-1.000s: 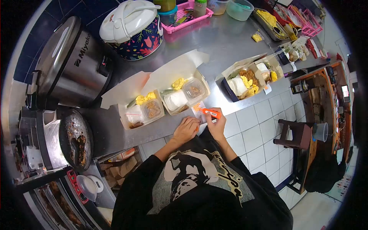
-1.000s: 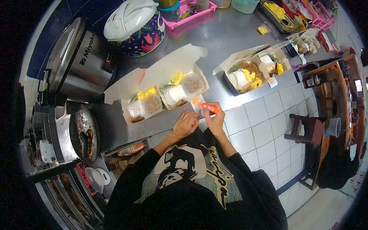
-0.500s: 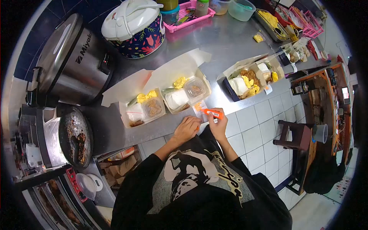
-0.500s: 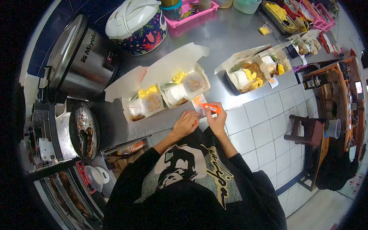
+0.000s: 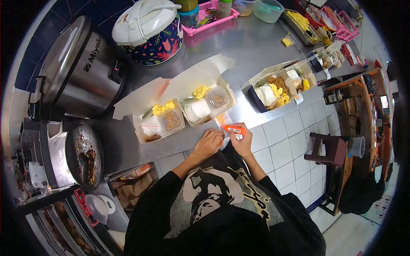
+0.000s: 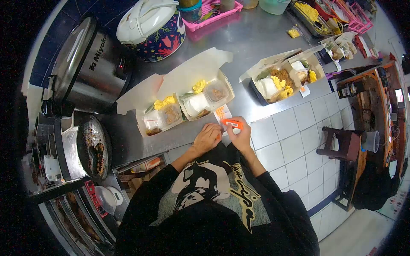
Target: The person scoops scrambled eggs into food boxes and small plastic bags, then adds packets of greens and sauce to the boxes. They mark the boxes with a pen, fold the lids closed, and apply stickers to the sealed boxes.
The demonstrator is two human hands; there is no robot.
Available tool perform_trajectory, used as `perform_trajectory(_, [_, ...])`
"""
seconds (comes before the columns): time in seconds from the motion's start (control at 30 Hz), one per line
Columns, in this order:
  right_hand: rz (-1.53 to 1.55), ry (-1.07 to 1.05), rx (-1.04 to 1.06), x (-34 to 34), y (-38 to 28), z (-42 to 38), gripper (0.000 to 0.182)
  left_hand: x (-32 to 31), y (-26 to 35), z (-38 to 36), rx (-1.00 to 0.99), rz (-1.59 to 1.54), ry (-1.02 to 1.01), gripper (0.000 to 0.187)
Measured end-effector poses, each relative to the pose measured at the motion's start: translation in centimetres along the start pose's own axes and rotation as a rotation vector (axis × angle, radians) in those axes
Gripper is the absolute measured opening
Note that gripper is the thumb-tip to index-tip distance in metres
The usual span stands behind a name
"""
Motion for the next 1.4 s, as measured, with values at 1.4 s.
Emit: perform_trajectory(1.4, [0.000,0.054,-0.097,1.8,0.3,0.1,0.010,0.3,0.2,0.1,0.104,-0.062,0.000,0.023])
Point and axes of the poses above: each hand's wrist, its own z-axis towards the middle knuckle, its own x-axis out of the back of the hand, y = z × x, the point moved 4 cm from there along z, towards the middle knuckle, and after that the axes turned 1 degree about z, right-handed, at the moved point
